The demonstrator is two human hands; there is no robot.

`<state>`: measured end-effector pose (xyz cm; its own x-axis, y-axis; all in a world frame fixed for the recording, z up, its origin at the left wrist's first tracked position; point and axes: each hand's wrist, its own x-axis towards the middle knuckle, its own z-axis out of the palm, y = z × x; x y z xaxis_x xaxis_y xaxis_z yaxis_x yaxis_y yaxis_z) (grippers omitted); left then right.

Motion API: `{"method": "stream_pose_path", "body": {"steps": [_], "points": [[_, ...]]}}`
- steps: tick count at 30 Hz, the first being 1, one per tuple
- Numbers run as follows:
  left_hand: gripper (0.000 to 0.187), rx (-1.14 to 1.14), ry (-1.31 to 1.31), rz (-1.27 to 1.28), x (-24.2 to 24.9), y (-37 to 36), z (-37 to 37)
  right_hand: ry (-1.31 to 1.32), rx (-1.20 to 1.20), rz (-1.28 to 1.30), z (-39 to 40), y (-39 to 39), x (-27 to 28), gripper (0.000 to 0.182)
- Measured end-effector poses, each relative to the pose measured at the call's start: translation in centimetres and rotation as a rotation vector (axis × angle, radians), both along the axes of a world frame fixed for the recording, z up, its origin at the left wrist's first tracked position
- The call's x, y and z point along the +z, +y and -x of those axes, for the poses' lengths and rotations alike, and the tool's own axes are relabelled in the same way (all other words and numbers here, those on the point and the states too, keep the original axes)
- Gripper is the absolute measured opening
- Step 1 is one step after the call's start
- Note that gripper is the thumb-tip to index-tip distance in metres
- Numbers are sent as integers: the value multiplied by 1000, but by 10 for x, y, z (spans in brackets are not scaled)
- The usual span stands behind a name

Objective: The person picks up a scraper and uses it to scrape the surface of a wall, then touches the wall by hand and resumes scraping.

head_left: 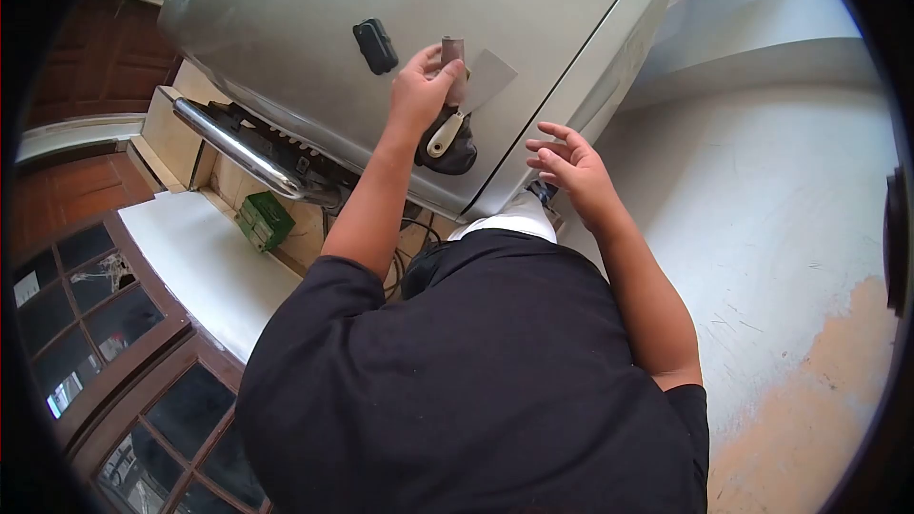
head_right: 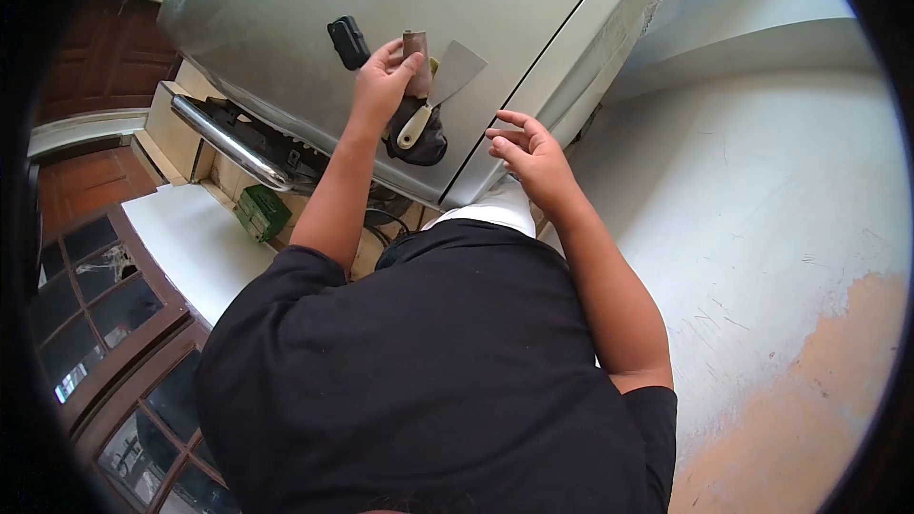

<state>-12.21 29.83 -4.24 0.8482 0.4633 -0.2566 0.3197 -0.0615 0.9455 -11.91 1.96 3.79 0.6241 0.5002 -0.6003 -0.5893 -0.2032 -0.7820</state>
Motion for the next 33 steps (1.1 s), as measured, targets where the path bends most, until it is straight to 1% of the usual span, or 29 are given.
{"method": "stream_pose_path", "body": {"steps": [1,3,4,5,7,8,9,11,12,14,15,17,18,20,21,23,27,29,30,32,33], "points": [[58,-5,6,6,1,1,-1,6,-5,6,-2,-3,-2,49],[67,4,134,-797,5,2,-6,34,-58,29,-6,-11,-4,45],[66,41,133,-757,6,1,-6,33,-76,30,-7,-16,-7,45],[66,26,131,-757,8,-1,-5,36,-91,30,-8,-20,-10,45],[53,-134,277,-924,27,-5,4,60,-177,38,-6,-25,-12,45],[43,-267,282,-949,25,-5,9,57,-192,46,-6,-26,-13,45],[43,-285,281,-956,28,-11,14,65,-207,42,-6,-26,-13,45],[42,-565,534,-989,33,-27,23,103,-224,29,-4,-25,-12,42],[42,-568,533,-997,25,-29,26,104,-220,21,-4,-24,-13,41],[43,-593,493,-1128,-1,-30,35,109,-218,10,-1,-21,-13,40],[43,-598,485,-1132,-1,-31,34,112,-214,7,0,-22,-13,39],[45,-540,576,-1119,1,-37,33,118,-230,15,1,-26,-12,38],[45,-539,566,-1120,1,-37,34,128,-234,23,2,-28,-12,37],[42,-546,543,-1025,2,-32,33,122,-271,-3,2,-36,-11,37],[42,-543,529,-1031,4,-29,32,130,-304,-30,2,-38,-9,36],[38,-553,557,-893,7,-24,28,104,-325,-37,3,-43,-4,36],[36,-585,511,-1000,10,-31,30,72,-383,-80,15,-53,3,39],[36,-512,499,-931,14,-40,28,47,-417,-78,23,-60,8,39],[36,-534,484,-938,16,-45,29,36,-421,-71,29,-64,10,40],[32,-572,374,-793,22,-55,29,27,-437,-41,39,-72,17,40],[32,-597,352,-802,26,-64,26,20,-432,-11,43,-77,21,40]]}}
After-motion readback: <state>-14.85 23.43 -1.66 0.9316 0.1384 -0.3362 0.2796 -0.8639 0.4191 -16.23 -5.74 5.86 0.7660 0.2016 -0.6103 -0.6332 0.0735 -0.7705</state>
